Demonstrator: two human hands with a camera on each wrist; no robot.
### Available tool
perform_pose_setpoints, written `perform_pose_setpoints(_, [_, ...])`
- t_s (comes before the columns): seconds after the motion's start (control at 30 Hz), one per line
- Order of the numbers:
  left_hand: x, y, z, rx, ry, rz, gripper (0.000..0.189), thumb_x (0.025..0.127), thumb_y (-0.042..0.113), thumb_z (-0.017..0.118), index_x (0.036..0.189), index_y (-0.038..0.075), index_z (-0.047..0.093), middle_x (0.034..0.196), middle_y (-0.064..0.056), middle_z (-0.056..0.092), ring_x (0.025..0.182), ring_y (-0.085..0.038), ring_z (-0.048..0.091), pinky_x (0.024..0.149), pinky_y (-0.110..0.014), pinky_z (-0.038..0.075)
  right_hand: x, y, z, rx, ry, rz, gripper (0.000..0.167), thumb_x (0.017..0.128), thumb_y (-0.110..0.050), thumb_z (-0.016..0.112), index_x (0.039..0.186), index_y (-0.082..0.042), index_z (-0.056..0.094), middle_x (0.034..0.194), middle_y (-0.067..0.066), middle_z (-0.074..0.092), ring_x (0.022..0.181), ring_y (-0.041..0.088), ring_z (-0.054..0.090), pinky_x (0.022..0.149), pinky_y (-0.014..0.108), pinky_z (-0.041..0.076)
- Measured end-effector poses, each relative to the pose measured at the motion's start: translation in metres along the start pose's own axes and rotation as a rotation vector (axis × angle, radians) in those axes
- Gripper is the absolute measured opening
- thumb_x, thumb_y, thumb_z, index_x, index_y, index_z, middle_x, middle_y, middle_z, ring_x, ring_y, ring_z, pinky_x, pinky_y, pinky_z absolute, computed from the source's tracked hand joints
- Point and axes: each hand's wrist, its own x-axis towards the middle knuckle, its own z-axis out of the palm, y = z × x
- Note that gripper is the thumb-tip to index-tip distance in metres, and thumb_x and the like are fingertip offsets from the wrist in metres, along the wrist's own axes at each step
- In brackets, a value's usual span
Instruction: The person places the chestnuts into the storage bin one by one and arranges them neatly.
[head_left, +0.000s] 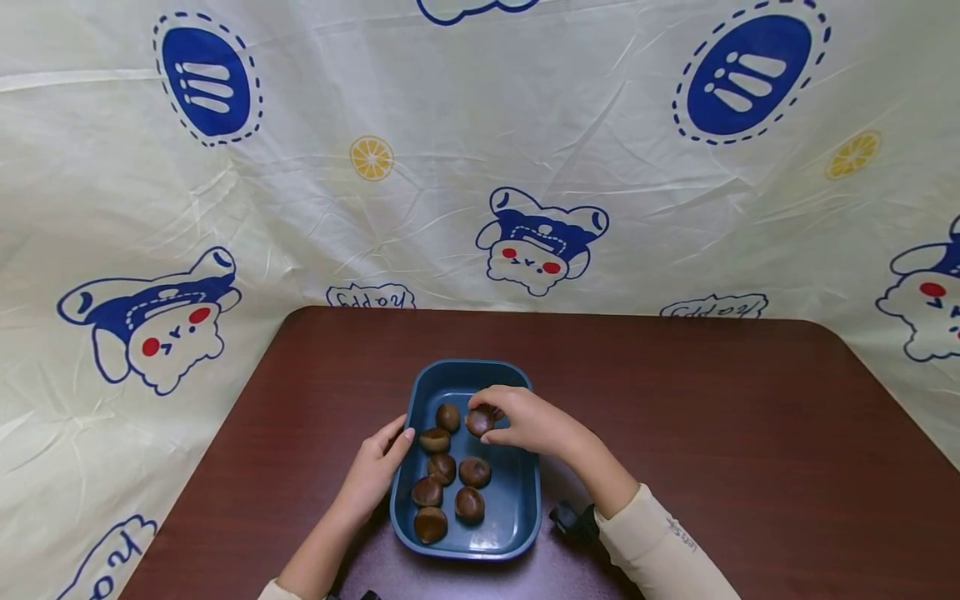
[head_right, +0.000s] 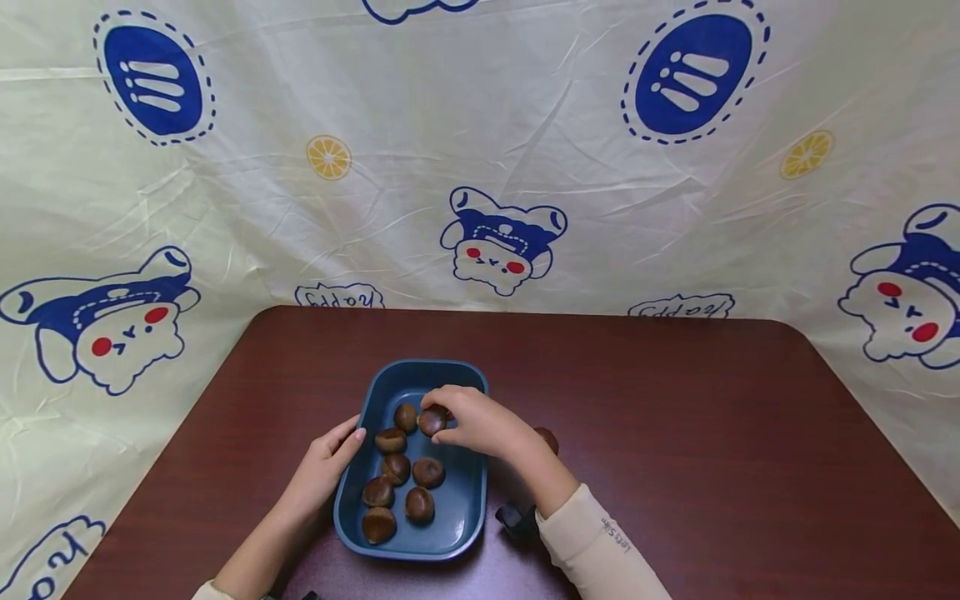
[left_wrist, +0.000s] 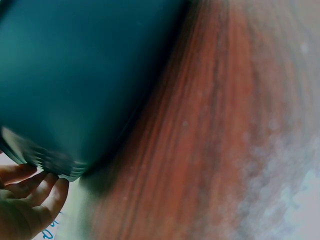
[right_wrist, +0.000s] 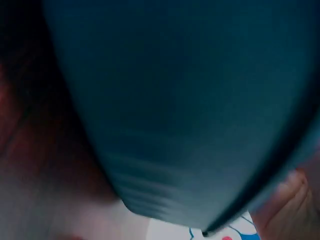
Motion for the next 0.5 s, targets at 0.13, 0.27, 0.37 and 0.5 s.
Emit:
perform_pose_setpoints(0.13, [0.0,-0.001,0.0,-0.001,-0.003,-0.004,0.046,0.094,0.027,0.048,0.131,0.0,0.044,0.123,-0.02,0.051,0.099,-0.028,0.056,0.08,-0.041,0.047,0.008,-0.002,0.007,-0.051,-0.05,-0.007,0.037,0.08,-0.013,0.069,0.114,-0.005,0.057,0.106,0.004,0.057,0.09,0.014,0.053,0.078,0.03,0.048])
perform_pose_setpoints(0.27, [-0.001,0.0,0.0,0.007,0.004,-0.006,0.044,0.094,0.025,0.048,0.13,-0.001,0.044,0.122,-0.02,0.051,0.099,-0.028,0.056,0.08,-0.041,0.047,0.014,-0.002,0.014,-0.085,-0.088,-0.006,0.037,0.079,-0.014,0.07,0.114,-0.007,0.057,0.107,0.002,0.058,0.091,0.011,0.053,0.079,0.026,0.046])
perform_pose_setpoints(0.37, [-0.001,0.002,0.0,0.014,0.009,0.0,0.043,0.094,0.022,0.048,0.13,-0.002,0.044,0.122,-0.02,0.051,0.101,-0.029,0.055,0.082,-0.041,0.046,0.018,-0.002,0.018,-0.098,-0.115,0.003,0.038,0.08,-0.015,0.069,0.114,-0.007,0.057,0.108,0.002,0.058,0.093,0.012,0.053,0.079,0.026,0.045])
perform_pose_setpoints(0.5, [-0.001,0.002,0.0,0.01,0.004,0.011,0.046,0.094,0.023,0.048,0.131,-0.003,0.043,0.124,-0.021,0.05,0.102,-0.029,0.054,0.083,-0.041,0.046,0.021,-0.002,0.022,-0.098,-0.143,0.019,0.038,0.08,-0.014,0.069,0.115,-0.006,0.057,0.109,0.003,0.058,0.094,0.012,0.053,0.079,0.026,0.045])
